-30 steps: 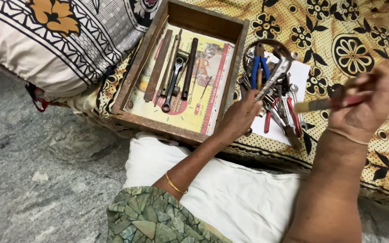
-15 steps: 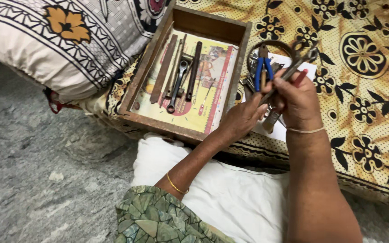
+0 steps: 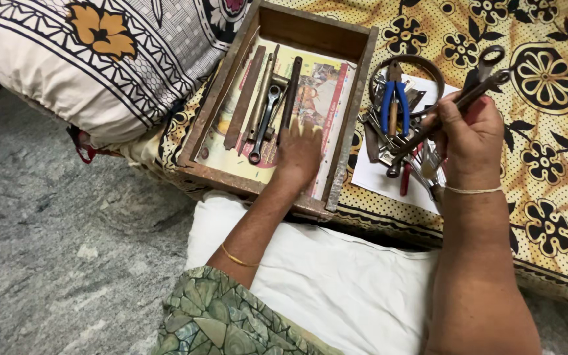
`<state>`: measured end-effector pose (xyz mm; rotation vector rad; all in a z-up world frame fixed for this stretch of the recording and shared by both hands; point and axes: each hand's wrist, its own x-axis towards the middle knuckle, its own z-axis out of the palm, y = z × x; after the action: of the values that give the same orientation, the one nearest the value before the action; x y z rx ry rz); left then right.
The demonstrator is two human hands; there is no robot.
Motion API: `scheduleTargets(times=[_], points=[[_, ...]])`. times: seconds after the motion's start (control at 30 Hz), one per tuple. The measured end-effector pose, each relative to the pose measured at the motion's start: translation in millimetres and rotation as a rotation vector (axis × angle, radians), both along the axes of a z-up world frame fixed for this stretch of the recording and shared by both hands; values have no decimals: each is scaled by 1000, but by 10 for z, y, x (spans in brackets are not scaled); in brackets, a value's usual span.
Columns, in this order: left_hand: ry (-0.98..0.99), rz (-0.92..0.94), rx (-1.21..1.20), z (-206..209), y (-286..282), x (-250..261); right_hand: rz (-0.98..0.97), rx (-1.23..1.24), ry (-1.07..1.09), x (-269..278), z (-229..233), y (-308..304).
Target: The person sits on the floor and cleans various metal tools using a small brush. They pick up each tool from a pile, brush it, and place it into a wooden box. The tools include pliers, wrenches, and other metal implements.
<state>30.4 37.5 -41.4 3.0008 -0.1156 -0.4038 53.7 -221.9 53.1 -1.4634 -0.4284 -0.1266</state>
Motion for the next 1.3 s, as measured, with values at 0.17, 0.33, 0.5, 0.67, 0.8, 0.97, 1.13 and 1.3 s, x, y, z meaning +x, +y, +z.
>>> scheduleTargets(times=[0.17,0.33,0.5,0.67,0.8,0.97,1.13,1.3], points=[[26,68,135,56,91,68,10,-67,-22,33,10,46],[-174,75,27,-36,10,100,21,-63,72,-28,0,93],[-382,23,-176,-130,-112,85,134,-268,107,-52,-103,172],[-525,-23,-215,-85,-177,103,163,-338,100,-52,-177,181],[-735,-131,-605,112,-297,-4,131,-231,-19,-123,-115,157],[-303,-293,-990,297,-577,-320,314,141,-10,-223,101,87],[80,-176,-1292,358,-611,-357,309,230,44,-206,117,154],[229,-51,-1475,382,-530,-348,87,-189,121,-119,130,64]])
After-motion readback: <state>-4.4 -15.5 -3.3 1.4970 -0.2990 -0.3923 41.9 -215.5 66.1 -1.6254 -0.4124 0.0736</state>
